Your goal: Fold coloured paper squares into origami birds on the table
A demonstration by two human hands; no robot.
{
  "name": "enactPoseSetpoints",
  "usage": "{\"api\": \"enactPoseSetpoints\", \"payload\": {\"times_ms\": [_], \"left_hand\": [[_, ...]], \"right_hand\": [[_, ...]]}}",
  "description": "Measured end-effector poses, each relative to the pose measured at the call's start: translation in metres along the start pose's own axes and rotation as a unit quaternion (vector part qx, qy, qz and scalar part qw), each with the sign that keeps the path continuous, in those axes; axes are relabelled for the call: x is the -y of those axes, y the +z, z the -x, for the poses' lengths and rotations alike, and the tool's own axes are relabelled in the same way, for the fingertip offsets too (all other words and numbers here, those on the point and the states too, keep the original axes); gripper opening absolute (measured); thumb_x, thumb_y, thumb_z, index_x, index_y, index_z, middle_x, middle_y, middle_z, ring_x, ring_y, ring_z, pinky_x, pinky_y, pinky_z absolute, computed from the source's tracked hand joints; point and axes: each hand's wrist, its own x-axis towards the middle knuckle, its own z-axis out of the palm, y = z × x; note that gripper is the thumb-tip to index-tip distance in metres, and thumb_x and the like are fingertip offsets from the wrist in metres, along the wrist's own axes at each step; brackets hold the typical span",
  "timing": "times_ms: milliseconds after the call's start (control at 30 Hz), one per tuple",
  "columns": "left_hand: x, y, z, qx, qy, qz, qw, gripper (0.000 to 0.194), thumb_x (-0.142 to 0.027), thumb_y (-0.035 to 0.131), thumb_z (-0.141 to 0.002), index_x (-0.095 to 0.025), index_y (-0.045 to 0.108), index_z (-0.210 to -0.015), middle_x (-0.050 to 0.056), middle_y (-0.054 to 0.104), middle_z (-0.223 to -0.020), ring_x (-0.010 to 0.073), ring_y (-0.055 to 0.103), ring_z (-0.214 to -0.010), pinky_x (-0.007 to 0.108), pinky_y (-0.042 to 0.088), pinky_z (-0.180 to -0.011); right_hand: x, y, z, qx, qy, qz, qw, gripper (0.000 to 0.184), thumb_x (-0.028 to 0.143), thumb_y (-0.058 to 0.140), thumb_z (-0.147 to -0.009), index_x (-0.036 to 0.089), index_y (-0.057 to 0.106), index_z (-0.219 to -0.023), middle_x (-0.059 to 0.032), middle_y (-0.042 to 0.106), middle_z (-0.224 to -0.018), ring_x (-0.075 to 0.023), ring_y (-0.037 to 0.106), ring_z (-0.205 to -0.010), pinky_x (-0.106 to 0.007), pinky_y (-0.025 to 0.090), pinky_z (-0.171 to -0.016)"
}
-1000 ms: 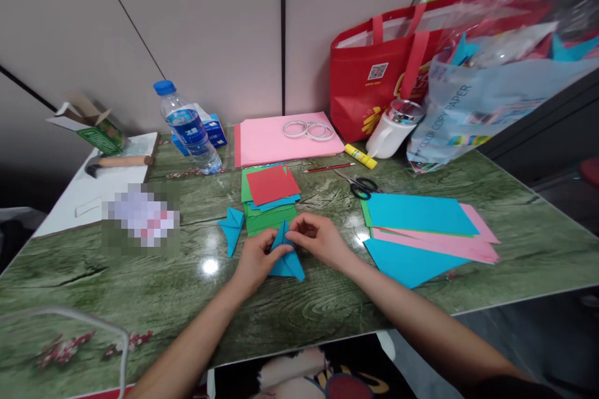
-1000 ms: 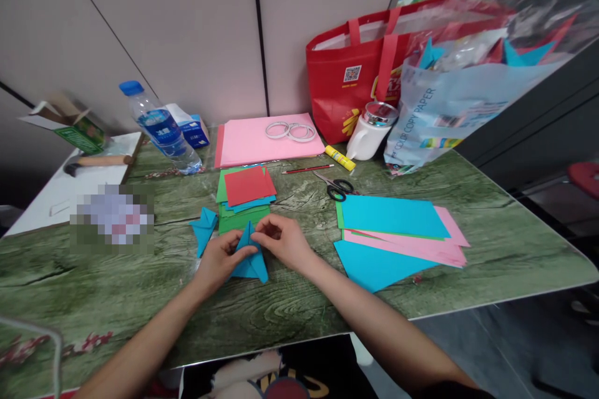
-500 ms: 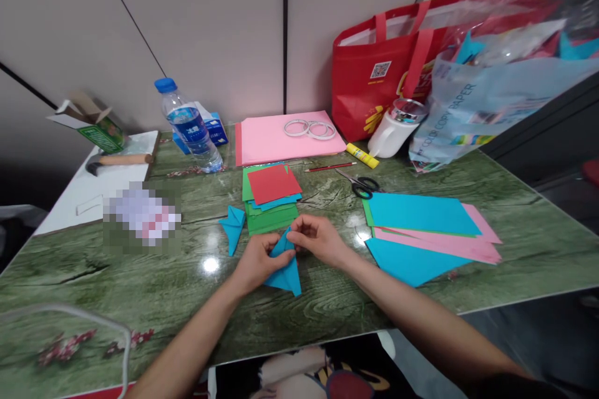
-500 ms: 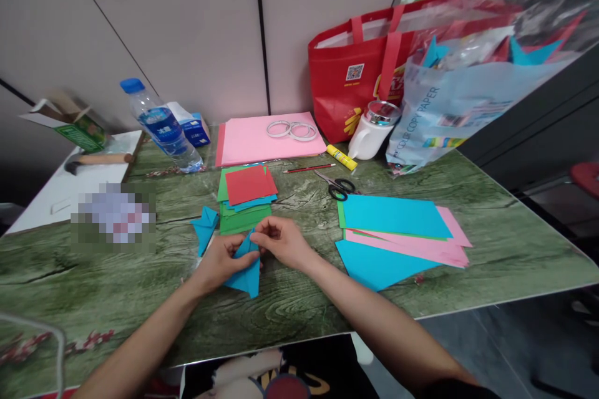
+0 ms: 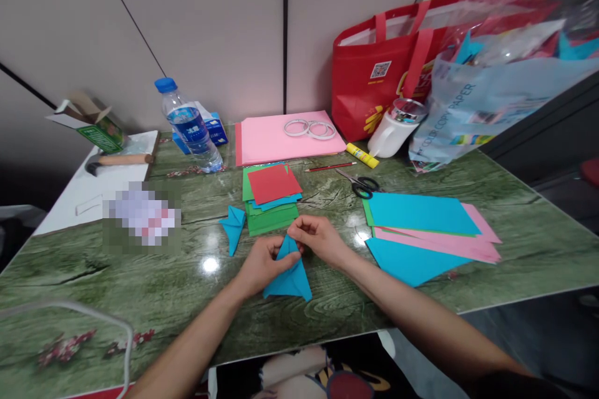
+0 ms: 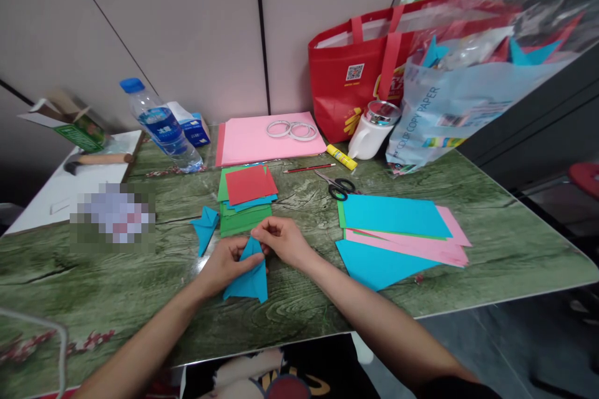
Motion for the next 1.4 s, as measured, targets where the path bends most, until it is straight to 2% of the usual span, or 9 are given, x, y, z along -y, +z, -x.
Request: {"api": "enactPoseSetpoints", "payload": {"times_ms": [200, 367, 467, 600, 733, 933, 1100, 1267, 1400], "left_hand": [[0.004, -0.002, -0.004, -0.040, 0.015, -0.006, 0.999, 0.028, -0.041, 0.066, -0.067, -0.013, 0.061, -0.067, -0.002, 0.057, -0.056, 0.0124, 0.054, -0.054, 0.021, 0.040, -0.047], [0.000, -0.007, -0.005, -0.048, 0.020, 0.008, 0.999, 0.030, -0.041, 0.067, -0.067, -0.014, 0.062, -0.078, 0.000, 0.063, -0.066, 0.0130, 0.056, -0.060, 0.021, 0.042, -0.053], [-0.001, -0.011, -0.007, -0.085, 0.038, 0.020, 0.996, 0.033, -0.042, 0.065, -0.069, -0.014, 0.063, -0.089, 0.003, 0.066, -0.075, 0.0143, 0.058, -0.066, 0.023, 0.043, -0.058], [0.000, -0.013, -0.007, -0.125, 0.040, 0.019, 0.991, 0.035, -0.044, 0.060, -0.074, -0.015, 0.065, -0.092, -0.001, 0.058, -0.063, 0.0094, 0.047, -0.055, 0.019, 0.035, -0.050], [-0.001, -0.014, -0.006, -0.104, 0.011, 0.070, 0.992, 0.041, -0.045, 0.063, -0.072, -0.015, 0.062, -0.100, -0.006, 0.046, -0.053, 0.0067, 0.036, -0.047, 0.018, 0.028, -0.045], [0.001, -0.012, -0.007, -0.065, -0.017, 0.176, 0.982, 0.039, -0.040, 0.069, -0.068, -0.015, 0.063, -0.097, 0.003, 0.064, -0.083, 0.0123, 0.054, -0.070, 0.021, 0.042, -0.062], [-0.001, -0.013, -0.006, -0.055, -0.050, 0.241, 0.968, 0.042, -0.040, 0.072, -0.065, -0.015, 0.063, -0.097, 0.003, 0.065, -0.077, 0.0122, 0.057, -0.067, 0.023, 0.045, -0.063], [0.000, -0.013, -0.007, -0.133, 0.024, 0.110, 0.985, 0.037, -0.037, 0.072, -0.065, -0.014, 0.063, -0.093, 0.003, 0.063, -0.075, 0.0129, 0.058, -0.067, 0.023, 0.046, -0.060], [0.003, -0.010, -0.006, -0.196, 0.121, -0.053, 0.972, 0.023, -0.030, 0.070, -0.067, -0.015, 0.064, -0.084, 0.003, 0.064, -0.077, 0.0138, 0.058, -0.069, 0.025, 0.047, -0.064]], "right_hand": [[0.003, -0.004, -0.002, 0.021, 0.015, 0.009, 1.000, 0.025, 0.034, 0.072, -0.062, 0.015, 0.058, -0.071, 0.0048, 0.054, -0.062, -0.0079, 0.049, -0.056, -0.022, 0.040, -0.055], [-0.001, -0.007, -0.005, -0.037, 0.009, -0.015, 0.999, 0.023, 0.034, 0.070, -0.062, 0.017, 0.057, -0.072, 0.0051, 0.054, -0.061, -0.0084, 0.048, -0.053, -0.022, 0.041, -0.051], [-0.002, -0.008, -0.005, -0.072, 0.010, -0.029, 0.997, 0.024, 0.034, 0.071, -0.061, 0.018, 0.057, -0.072, 0.0051, 0.053, -0.060, -0.0087, 0.048, -0.053, -0.022, 0.042, -0.049], [-0.001, -0.007, -0.005, -0.076, 0.002, -0.031, 0.997, 0.025, 0.035, 0.072, -0.060, 0.018, 0.058, -0.071, 0.0047, 0.053, -0.060, -0.0091, 0.048, -0.053, -0.022, 0.042, -0.048], [-0.001, -0.007, -0.005, -0.083, -0.011, -0.017, 0.996, 0.026, 0.038, 0.073, -0.060, 0.018, 0.061, -0.073, 0.0040, 0.055, -0.061, -0.0096, 0.049, -0.054, -0.024, 0.043, -0.051], [-0.002, -0.008, -0.006, -0.093, 0.000, -0.024, 0.995, 0.031, 0.039, 0.075, -0.056, 0.018, 0.063, -0.075, 0.0032, 0.058, -0.061, -0.0101, 0.051, -0.055, -0.024, 0.044, -0.052], [0.000, -0.007, -0.004, -0.084, -0.007, -0.021, 0.996, 0.029, 0.038, 0.075, -0.057, 0.018, 0.062, -0.073, 0.0030, 0.058, -0.061, -0.0099, 0.051, -0.054, -0.024, 0.045, -0.050], [-0.003, -0.007, -0.006, -0.106, -0.004, -0.007, 0.994, 0.028, 0.038, 0.073, -0.058, 0.018, 0.059, -0.073, 0.0027, 0.057, -0.060, -0.0099, 0.051, -0.053, -0.022, 0.045, -0.048], [-0.008, -0.008, -0.007, -0.146, -0.025, 0.028, 0.989, 0.025, 0.033, 0.072, -0.058, 0.017, 0.058, -0.072, 0.0015, 0.057, -0.061, -0.0110, 0.052, -0.054, -0.023, 0.045, -0.049]]}}
